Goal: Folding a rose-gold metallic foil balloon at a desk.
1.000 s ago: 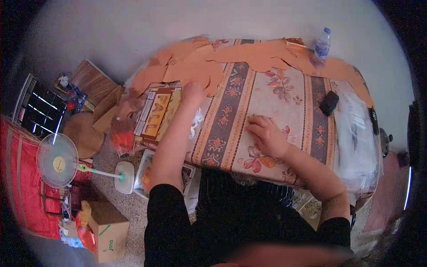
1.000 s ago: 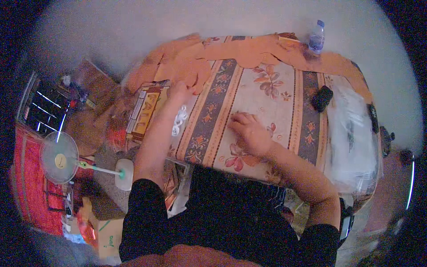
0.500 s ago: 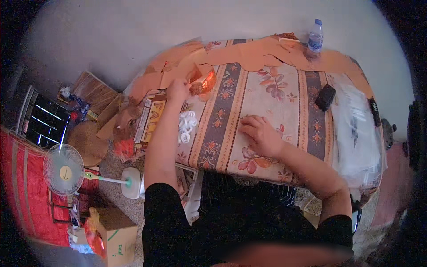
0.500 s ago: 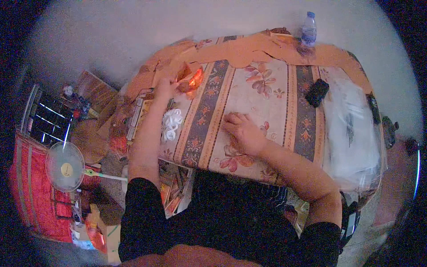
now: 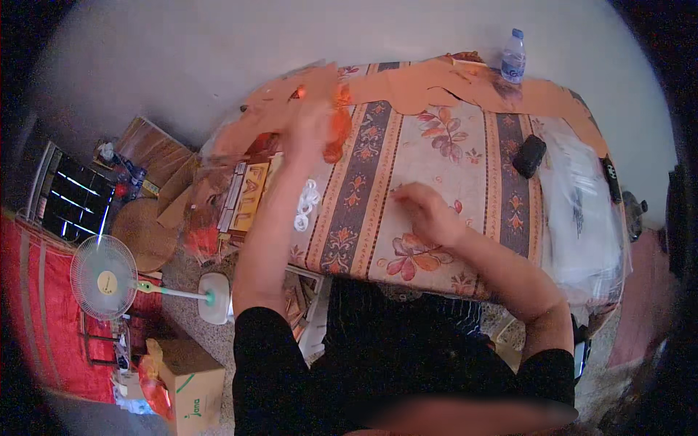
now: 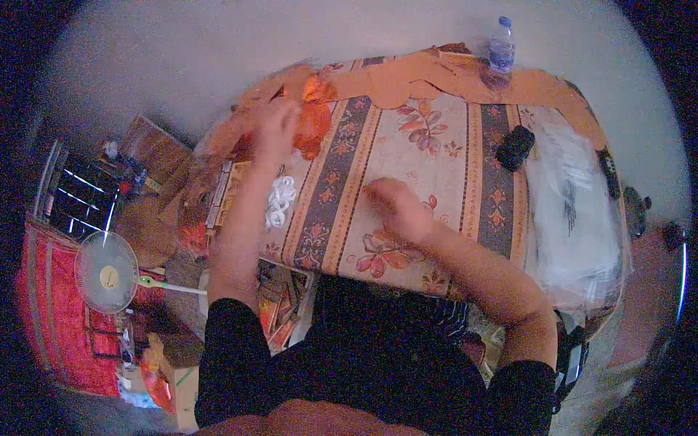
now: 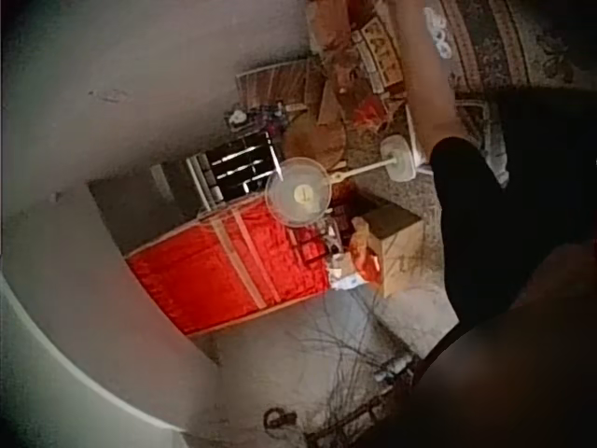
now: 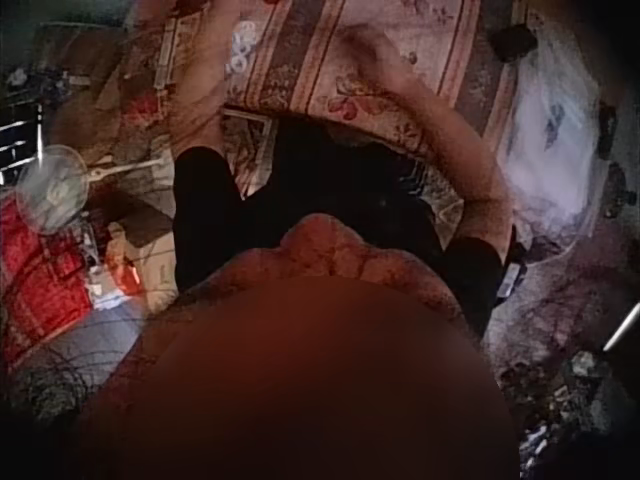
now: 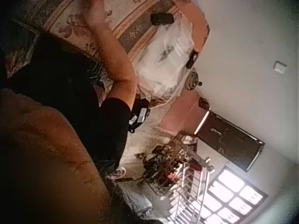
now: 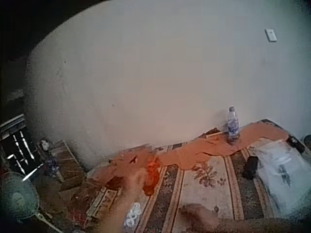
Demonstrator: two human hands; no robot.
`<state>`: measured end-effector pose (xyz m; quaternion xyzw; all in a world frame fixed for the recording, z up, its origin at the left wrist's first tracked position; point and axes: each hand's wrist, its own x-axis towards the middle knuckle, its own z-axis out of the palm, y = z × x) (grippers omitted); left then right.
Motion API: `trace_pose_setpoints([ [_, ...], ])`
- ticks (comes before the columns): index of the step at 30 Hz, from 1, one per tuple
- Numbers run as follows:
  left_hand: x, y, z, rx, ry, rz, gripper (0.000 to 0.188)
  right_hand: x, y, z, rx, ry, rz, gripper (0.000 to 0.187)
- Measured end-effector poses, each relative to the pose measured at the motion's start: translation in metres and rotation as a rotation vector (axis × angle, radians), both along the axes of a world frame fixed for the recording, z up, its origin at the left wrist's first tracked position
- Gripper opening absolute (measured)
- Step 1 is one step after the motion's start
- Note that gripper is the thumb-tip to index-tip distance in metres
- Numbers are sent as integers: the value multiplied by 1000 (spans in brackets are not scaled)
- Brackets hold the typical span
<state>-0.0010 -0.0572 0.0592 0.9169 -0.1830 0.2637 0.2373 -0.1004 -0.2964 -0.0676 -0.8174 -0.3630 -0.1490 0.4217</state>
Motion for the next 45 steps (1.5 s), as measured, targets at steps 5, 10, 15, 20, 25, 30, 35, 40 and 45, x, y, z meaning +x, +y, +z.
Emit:
trace_pose_setpoints([
  [5, -76, -57, -31, 298, -240, -476, 6, 6, -16, 60, 450, 853, -123, 28],
  [10, -136, -109, -58, 178, -10, -635, 19, 25, -35, 34, 593, 575, -278, 53],
  [15, -136, -99, -62, -173, 316, -710, 41, 41, -87, 24, -139, 260, -394, 77],
  [20, -102, -32, -69, 224, 218, -240, 39, 15, -98, 65, -614, 267, -615, 71],
  [25, -129, -22, -87, 323, 116, -241, 34, -9, -94, 93, -889, 51, -849, 54],
  [30, -157, -27, -63, 283, 131, -363, 29, -37, -67, 99, -761, -54, -517, 41],
  [35, -145, -29, -46, 135, 359, -486, 23, -49, -55, 62, -780, 129, -205, 42],
  [40, -70, -33, -72, 90, 297, -494, 20, -44, -53, 79, -871, 98, -82, 35],
  [45, -31, -45, -87, 63, 301, -539, 25, 0, -63, 74, -728, 116, -126, 25],
])
